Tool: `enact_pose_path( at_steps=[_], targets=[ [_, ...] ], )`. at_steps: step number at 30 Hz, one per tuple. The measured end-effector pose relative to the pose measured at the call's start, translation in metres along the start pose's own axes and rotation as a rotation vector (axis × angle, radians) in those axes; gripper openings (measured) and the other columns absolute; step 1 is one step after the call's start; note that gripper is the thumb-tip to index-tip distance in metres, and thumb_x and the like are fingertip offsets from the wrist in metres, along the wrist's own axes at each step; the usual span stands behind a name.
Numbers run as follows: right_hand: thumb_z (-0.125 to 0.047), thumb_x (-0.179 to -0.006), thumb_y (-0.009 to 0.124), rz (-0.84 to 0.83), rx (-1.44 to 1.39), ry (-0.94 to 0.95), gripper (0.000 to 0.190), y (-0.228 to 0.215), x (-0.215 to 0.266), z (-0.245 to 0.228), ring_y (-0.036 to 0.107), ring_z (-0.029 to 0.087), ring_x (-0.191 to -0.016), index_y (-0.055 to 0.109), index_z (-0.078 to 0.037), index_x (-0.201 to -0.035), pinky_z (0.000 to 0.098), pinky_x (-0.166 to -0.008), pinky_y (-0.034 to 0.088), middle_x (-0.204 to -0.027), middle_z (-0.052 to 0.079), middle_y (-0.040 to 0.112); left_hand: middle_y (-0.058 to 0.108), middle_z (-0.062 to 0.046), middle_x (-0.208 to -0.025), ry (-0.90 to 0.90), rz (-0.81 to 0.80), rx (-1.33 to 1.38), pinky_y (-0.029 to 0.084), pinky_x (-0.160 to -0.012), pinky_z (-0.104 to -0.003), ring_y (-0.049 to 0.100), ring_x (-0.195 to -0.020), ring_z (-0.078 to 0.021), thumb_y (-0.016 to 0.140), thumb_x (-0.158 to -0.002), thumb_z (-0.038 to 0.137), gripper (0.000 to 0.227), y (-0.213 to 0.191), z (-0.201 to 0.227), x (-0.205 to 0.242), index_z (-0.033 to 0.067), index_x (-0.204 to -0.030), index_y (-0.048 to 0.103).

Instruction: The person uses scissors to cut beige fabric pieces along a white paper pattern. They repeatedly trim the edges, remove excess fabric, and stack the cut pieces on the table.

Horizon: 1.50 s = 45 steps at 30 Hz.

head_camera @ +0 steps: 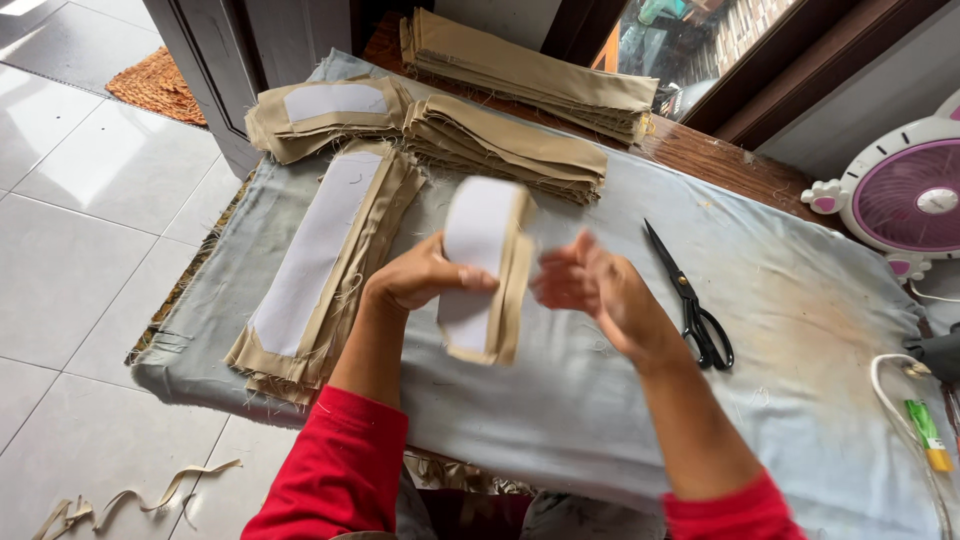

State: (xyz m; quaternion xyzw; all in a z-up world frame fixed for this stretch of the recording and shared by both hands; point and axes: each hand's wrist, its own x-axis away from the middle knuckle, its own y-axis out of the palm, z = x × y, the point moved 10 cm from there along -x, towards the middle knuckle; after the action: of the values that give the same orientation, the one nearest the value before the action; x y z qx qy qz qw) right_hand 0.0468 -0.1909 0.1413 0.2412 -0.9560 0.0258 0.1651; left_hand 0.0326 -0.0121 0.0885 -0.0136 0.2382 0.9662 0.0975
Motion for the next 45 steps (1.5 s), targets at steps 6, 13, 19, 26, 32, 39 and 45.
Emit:
enact_pose_path(
  at_steps=[6, 13, 19, 26, 32, 39, 45],
  targets=[
    [-0.030, -0.096, 0.070, 0.092, -0.853, 0.068, 0.036, -0.038, -0.116, 0.073, 0.069, 0.031, -0.110, 0.064, -0.006, -0.122, 0.0486, -0.105, 0.050, -0.118, 0.012, 0.071, 0.072, -0.009, -0.063, -0.274, -0.247, -0.233, 0.060, -0.053, -0.035, 0.071, -0.056, -0.0174, 0.095, -0.057, 0.012, 0.032, 0.042, 0.015, 0.008, 0.0016, -0.081, 0.076],
    [-0.014, -0.088, 0.071, 0.265, -1.038, -0.198, 0.013, -0.057, -0.080, 0.031, 0.075, 0.026, -0.094, 0.073, -0.011, -0.101, 0.0456, -0.094, 0.060, -0.099, 0.010, 0.077, 0.065, -0.010, -0.107, -0.052, 0.121, -0.317, 0.054, -0.080, -0.031, 0.061, -0.095, -0.0202, 0.086, -0.068, 0.008, 0.063, -0.032, 0.016, -0.006, 0.0060, -0.128, 0.068],
    [-0.006, -0.088, 0.071, 0.215, -0.923, -0.427, 0.015, -0.049, -0.052, -0.008, 0.078, 0.028, -0.081, 0.069, -0.020, -0.092, 0.0405, -0.078, 0.066, -0.086, 0.010, 0.076, 0.050, 0.004, -0.140, 0.247, 0.412, 0.117, 0.066, -0.064, -0.032, 0.068, -0.073, -0.0133, 0.071, -0.085, -0.003, 0.062, -0.094, 0.037, -0.011, 0.0145, -0.142, 0.053],
    [-0.005, -0.095, 0.068, 0.164, -0.913, -0.442, 0.012, -0.043, -0.057, 0.001, 0.078, 0.032, -0.088, 0.069, -0.017, -0.093, 0.0423, -0.080, 0.067, -0.094, 0.017, 0.077, 0.068, -0.007, -0.116, 0.394, 0.437, 0.249, 0.067, -0.079, -0.031, 0.073, -0.079, -0.0146, 0.066, -0.092, -0.004, 0.057, -0.109, 0.040, -0.005, 0.0102, -0.145, 0.051],
    [-0.015, -0.093, 0.071, 0.180, -0.939, -0.371, 0.009, -0.055, -0.080, 0.031, 0.078, 0.024, -0.080, 0.069, -0.022, -0.088, 0.0374, -0.077, 0.067, -0.087, 0.007, 0.078, 0.069, -0.006, -0.115, 0.438, 0.475, 0.194, 0.065, -0.086, -0.033, 0.073, -0.091, -0.0150, 0.070, -0.090, 0.000, 0.049, -0.109, 0.043, -0.006, 0.0122, -0.136, 0.057],
    [-0.017, -0.098, 0.066, 0.231, -0.876, -0.424, 0.004, -0.090, -0.086, 0.027, 0.077, 0.024, -0.083, 0.068, -0.019, -0.095, 0.0427, -0.086, 0.068, -0.093, 0.006, 0.077, 0.073, -0.019, -0.090, 0.286, 0.273, -0.037, 0.064, -0.073, -0.039, 0.074, -0.074, -0.0262, 0.079, -0.083, 0.002, 0.050, -0.070, 0.041, -0.009, 0.0042, -0.130, 0.065],
    [-0.018, -0.104, 0.060, 0.266, -0.494, -0.468, 0.019, -0.106, -0.094, 0.025, 0.078, 0.028, -0.098, 0.067, -0.011, -0.120, 0.0452, -0.093, 0.065, -0.111, 0.014, 0.077, 0.069, 0.002, -0.072, -0.023, -0.108, -0.228, 0.054, -0.063, -0.021, 0.062, -0.065, -0.0043, 0.084, -0.077, 0.014, 0.018, 0.052, 0.035, 0.001, 0.0067, -0.091, 0.076]
  ],
)
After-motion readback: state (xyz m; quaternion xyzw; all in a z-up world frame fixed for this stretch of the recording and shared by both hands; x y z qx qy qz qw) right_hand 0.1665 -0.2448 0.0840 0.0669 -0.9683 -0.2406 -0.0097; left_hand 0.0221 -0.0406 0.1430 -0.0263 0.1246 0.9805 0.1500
